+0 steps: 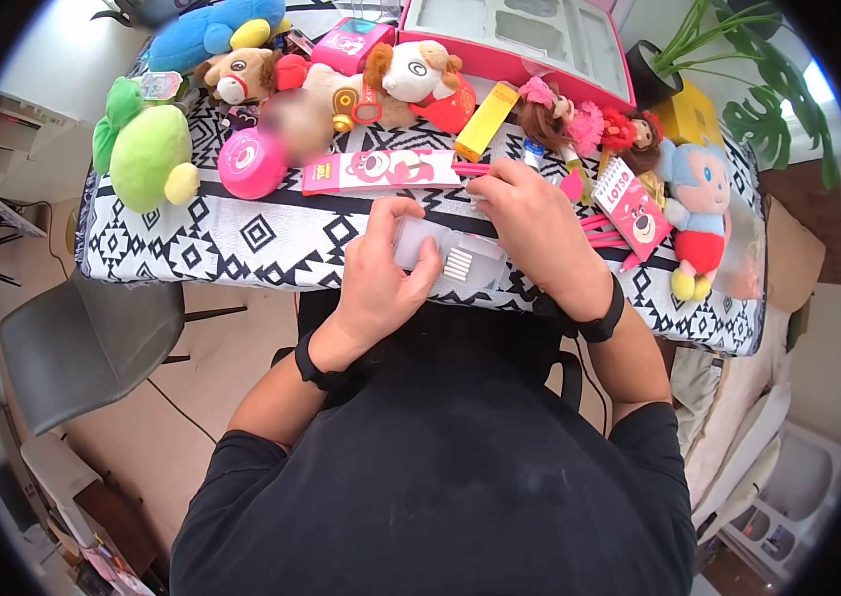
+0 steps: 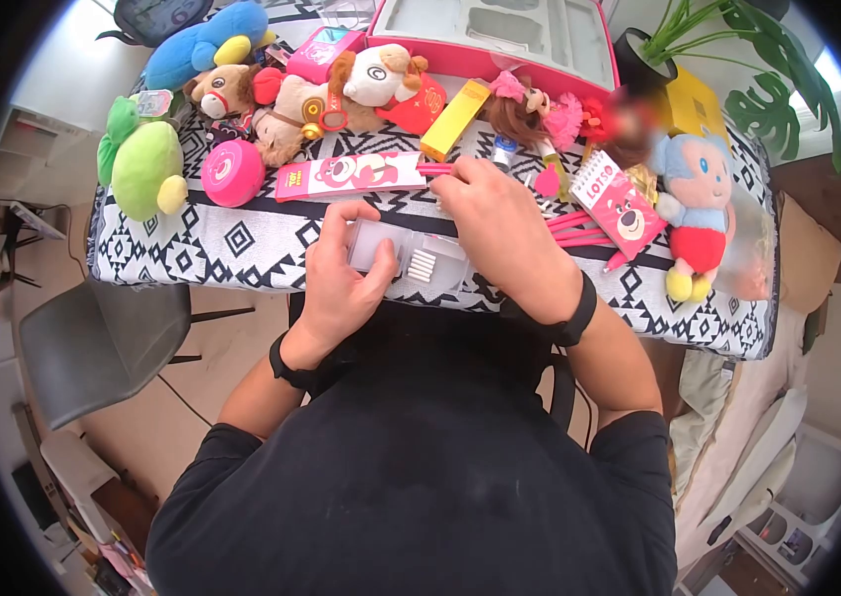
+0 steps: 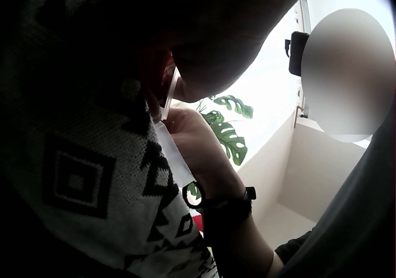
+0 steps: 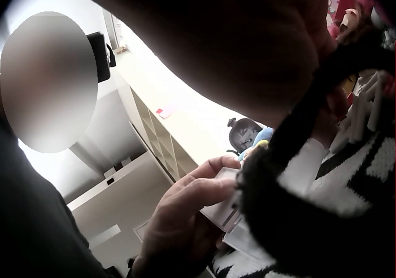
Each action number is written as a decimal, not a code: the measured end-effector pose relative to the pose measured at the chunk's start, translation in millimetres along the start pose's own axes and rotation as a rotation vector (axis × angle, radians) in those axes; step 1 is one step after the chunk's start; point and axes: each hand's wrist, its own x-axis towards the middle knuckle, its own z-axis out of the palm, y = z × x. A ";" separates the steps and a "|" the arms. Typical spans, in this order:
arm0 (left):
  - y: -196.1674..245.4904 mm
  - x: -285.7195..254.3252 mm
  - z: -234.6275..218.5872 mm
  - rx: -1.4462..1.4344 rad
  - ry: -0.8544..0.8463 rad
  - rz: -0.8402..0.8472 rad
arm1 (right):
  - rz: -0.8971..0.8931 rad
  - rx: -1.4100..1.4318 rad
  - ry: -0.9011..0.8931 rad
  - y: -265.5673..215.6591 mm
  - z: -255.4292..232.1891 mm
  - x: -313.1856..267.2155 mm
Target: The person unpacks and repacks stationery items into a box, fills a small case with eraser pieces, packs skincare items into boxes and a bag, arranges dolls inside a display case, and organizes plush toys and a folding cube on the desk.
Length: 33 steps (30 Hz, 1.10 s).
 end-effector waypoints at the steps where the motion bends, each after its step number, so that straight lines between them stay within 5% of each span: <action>1: 1.4 0.4 -1.0 0.012 -0.013 -0.011 | 0.006 0.026 0.029 1.2 0.9 -1.1; 11: -1.5 0.2 0.7 0.019 -0.014 -0.012 | 0.005 0.153 0.307 -34.9 -5.4 -23.2; 26: 5.0 1.3 -3.8 0.056 -0.045 -0.048 | -0.027 0.161 0.238 -48.5 16.9 -42.9; 33: 2.5 2.1 0.2 0.046 -0.012 0.001 | 0.125 0.203 0.310 -46.5 10.3 -45.7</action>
